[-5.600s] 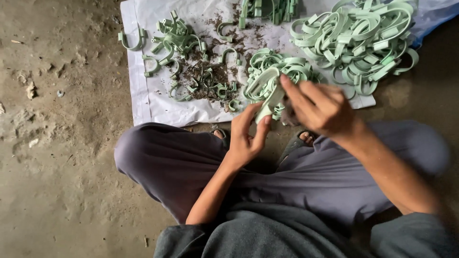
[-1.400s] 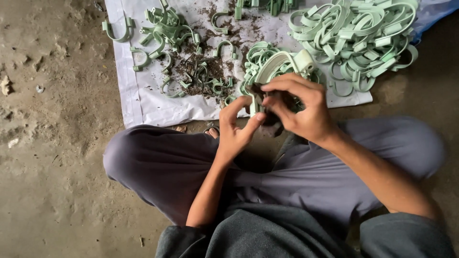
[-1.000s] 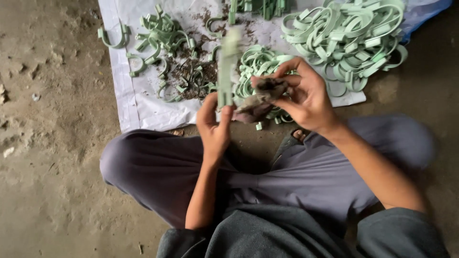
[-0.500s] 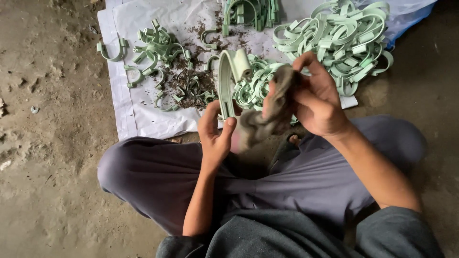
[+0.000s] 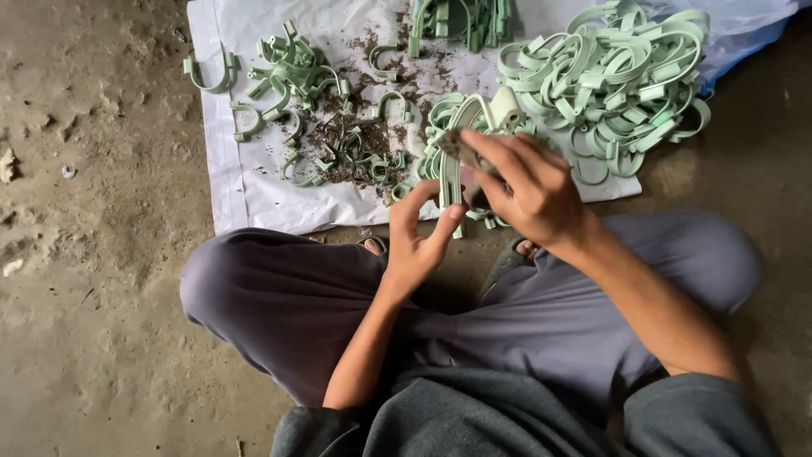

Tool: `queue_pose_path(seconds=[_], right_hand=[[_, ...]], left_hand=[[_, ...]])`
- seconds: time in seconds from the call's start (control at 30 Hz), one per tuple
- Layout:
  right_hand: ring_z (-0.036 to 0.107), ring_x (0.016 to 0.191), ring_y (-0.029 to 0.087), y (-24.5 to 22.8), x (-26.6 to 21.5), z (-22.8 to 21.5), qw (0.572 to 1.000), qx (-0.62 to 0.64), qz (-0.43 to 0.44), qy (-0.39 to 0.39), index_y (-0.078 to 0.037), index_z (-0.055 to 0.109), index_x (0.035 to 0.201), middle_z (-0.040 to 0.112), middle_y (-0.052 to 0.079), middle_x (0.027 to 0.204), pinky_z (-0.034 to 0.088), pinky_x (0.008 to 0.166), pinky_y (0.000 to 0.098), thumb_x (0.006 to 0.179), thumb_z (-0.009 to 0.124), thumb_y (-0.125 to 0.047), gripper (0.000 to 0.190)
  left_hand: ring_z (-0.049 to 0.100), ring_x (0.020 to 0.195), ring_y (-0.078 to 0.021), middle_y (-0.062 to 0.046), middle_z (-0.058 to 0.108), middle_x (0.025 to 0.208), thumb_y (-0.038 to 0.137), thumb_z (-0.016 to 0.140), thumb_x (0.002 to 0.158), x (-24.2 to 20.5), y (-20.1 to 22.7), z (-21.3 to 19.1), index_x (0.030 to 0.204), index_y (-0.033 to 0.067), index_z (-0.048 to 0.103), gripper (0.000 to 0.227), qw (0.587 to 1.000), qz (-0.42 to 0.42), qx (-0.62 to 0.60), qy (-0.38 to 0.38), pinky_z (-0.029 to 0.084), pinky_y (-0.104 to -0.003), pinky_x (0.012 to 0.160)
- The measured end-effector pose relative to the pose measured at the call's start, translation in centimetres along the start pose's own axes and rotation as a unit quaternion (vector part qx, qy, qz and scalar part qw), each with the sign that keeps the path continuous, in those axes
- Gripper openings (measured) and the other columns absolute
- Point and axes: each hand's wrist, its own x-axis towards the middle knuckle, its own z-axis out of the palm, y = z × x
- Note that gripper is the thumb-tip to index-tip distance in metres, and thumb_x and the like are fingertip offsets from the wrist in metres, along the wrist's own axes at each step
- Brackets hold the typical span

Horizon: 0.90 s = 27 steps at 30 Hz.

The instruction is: The person sits on the floor and uses a small stone to rub and smooth the edges of light green plastic clips. They pick up individual clips from a pile, rub them with the stone, and place them back down, repeating the process continuously.

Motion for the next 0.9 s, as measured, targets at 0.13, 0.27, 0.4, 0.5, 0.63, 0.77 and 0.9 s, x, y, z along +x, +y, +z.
queue_pose_path(seconds=[0.13, 0.27, 0.4, 0.5, 0.63, 0.77, 0.9], right_hand=[[0.072, 0.086, 0.034, -2.2, 2.5, -2.2, 0.979, 0.139, 0.123, -0.083, -0.003, 0.076, 0.114, 0.069, 0.014, 0.098, 0.059, 0.078, 0.0414, 0.091, 0.074, 0.006, 0.024], [0.069, 0.082, 0.037, -1.7, 2.0, -2.1, 0.957, 0.199, 0.158, -0.143, -0.005, 0.072, 0.127, 0.066, 0.018, 0.097, 0.056, 0.073, 0.0442, 0.097, 0.065, 0.005, 0.033], [0.064, 0.064, 0.035, -2.2, 2.5, -2.0, 0.932, 0.275, 0.174, -0.157, 0.005, 0.07, 0.125, 0.066, 0.023, 0.083, 0.05, 0.058, 0.0402, 0.094, 0.061, 0.011, 0.033], [0.051, 0.055, 0.02, -2.2, 3.6, -3.0, 0.898, 0.345, 0.196, -0.191, 0.005, 0.07, 0.125, 0.062, 0.014, 0.075, 0.042, 0.054, 0.0318, 0.096, 0.057, 0.011, 0.032], [0.05, 0.054, 0.017, -3.7, 4.9, -4.4, 0.869, 0.392, 0.223, -0.205, 0.005, 0.068, 0.126, 0.061, 0.013, 0.074, 0.042, 0.053, 0.0312, 0.097, 0.056, 0.007, 0.031], [0.064, 0.063, 0.029, -2.8, 2.9, -3.1, 0.91, 0.328, 0.136, -0.216, 0.008, 0.059, 0.136, 0.062, 0.018, 0.083, 0.051, 0.057, 0.0368, 0.097, 0.055, 0.008, 0.039], [0.06, 0.06, 0.024, -2.2, 2.0, -2.8, 0.929, 0.278, 0.096, -0.224, 0.008, 0.056, 0.141, 0.064, 0.018, 0.084, 0.051, 0.056, 0.034, 0.096, 0.064, 0.002, 0.046]], left_hand=[[0.064, 0.077, -0.0201, -0.01, 0.071, 0.083, 0.024, 0.071, 0.097, -0.2, -1.0, -0.5, 0.106, 0.0059, 0.071, 0.02, 1.0, 0.014, 0.006, -0.007, 0.053, -0.039, 0.082], [0.064, 0.076, -0.0207, -0.009, 0.07, 0.084, 0.024, 0.071, 0.097, -0.1, -1.0, -0.8, 0.108, 0.0061, 0.071, 0.021, 0.999, 0.031, 0.021, -0.007, 0.052, -0.038, 0.081], [0.06, 0.073, -0.0186, -0.008, 0.069, 0.081, 0.026, 0.065, 0.101, 0.0, -0.9, -0.7, 0.106, 0.0065, 0.071, 0.021, 0.999, 0.033, 0.011, -0.005, 0.052, -0.036, 0.078], [0.06, 0.077, -0.0166, -0.01, 0.07, 0.083, 0.022, 0.07, 0.097, 0.0, -1.2, -0.9, 0.107, 0.0042, 0.071, 0.02, 1.0, 0.027, -0.013, -0.004, 0.051, -0.037, 0.078], [0.06, 0.077, -0.0167, -0.009, 0.069, 0.082, 0.024, 0.069, 0.097, -0.1, -1.0, -2.1, 0.104, 0.004, 0.07, 0.021, 0.999, 0.03, 0.01, -0.009, 0.051, -0.037, 0.079], [0.062, 0.078, -0.0175, -0.011, 0.071, 0.086, 0.027, 0.069, 0.099, 0.1, -0.5, -1.7, 0.108, 0.0048, 0.07, 0.024, 0.999, 0.043, -0.003, -0.011, 0.052, -0.037, 0.079], [0.06, 0.078, -0.0161, -0.011, 0.069, 0.085, 0.026, 0.069, 0.098, -0.1, -0.8, -2.5, 0.108, 0.0044, 0.07, 0.024, 0.999, 0.035, 0.009, -0.018, 0.051, -0.037, 0.079]])
